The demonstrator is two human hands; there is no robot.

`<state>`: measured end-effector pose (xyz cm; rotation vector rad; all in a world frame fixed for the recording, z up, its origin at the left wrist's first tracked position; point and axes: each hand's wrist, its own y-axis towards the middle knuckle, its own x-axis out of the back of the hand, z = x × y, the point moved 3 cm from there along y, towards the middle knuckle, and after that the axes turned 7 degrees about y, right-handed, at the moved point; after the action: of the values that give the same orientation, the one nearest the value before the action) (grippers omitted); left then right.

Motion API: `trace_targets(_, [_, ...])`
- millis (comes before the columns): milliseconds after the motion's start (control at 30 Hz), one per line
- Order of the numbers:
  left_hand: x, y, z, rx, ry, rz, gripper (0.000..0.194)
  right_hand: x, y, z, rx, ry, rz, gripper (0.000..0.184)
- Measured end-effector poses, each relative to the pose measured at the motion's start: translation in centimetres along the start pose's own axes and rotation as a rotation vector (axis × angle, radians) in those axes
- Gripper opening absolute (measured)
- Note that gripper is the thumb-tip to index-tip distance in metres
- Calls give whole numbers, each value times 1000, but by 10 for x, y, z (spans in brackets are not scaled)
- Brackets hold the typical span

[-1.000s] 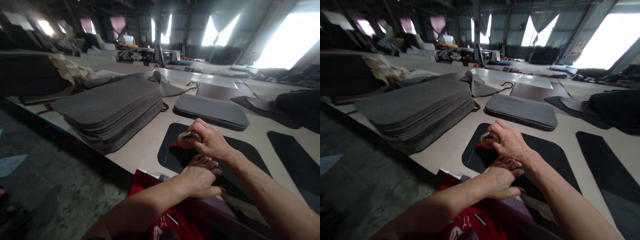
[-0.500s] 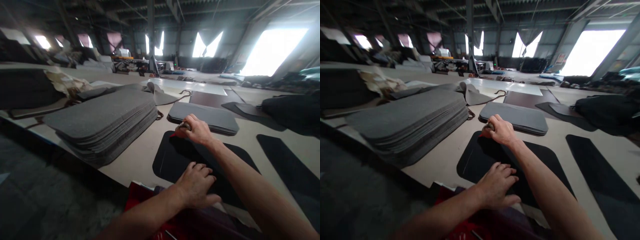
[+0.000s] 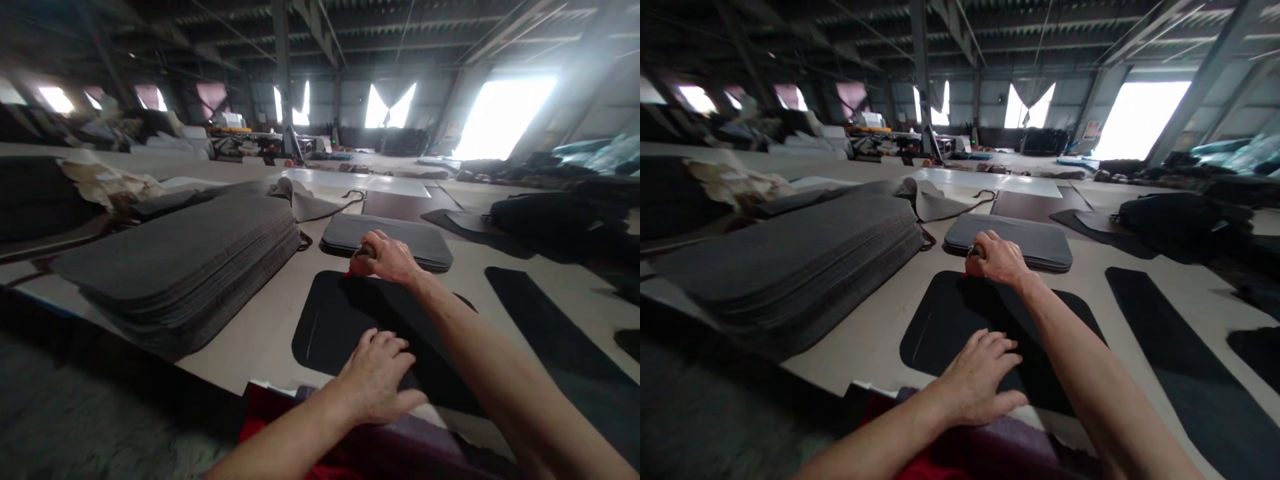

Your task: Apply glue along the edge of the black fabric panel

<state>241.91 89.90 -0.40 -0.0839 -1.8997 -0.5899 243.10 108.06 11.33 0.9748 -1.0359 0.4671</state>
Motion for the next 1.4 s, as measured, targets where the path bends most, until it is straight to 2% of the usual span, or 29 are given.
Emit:
trace_targets(233, [-3,1,1,15,-4,28,51,31,-31,-46,-138,-74,9,23])
trace_targets(500, [-2,1,0,31,9,28,49,71,-96,-108,-312,-110,-42,27])
trace_targets(600, [0,1,0,39,9,35,48,83,-118,-123,-369,-85,-85,27])
trace_targets(700, [0,1,0,36,13,34,47,87,-129,-127,-402,-19,-151,26])
trace_targets(833, [-2,0,-1,27,15,18,48,70,-115,-107,-365,112,-249,31])
trace_targets(1000, [-2,0,-1,4,15,3,51,31,-68,-47,-149,328,-293,26])
trace_targets(1167, [1,2,-1,-13,15,-2,49,1,-36,6,92,403,-102,20])
trace_targets(1267, [2,2,-2,-18,14,-17,49,-8,-28,20,149,437,-11,19])
trace_targets(1400, [1,2,-2,-24,21,-25,49,-14,-22,25,160,453,37,20])
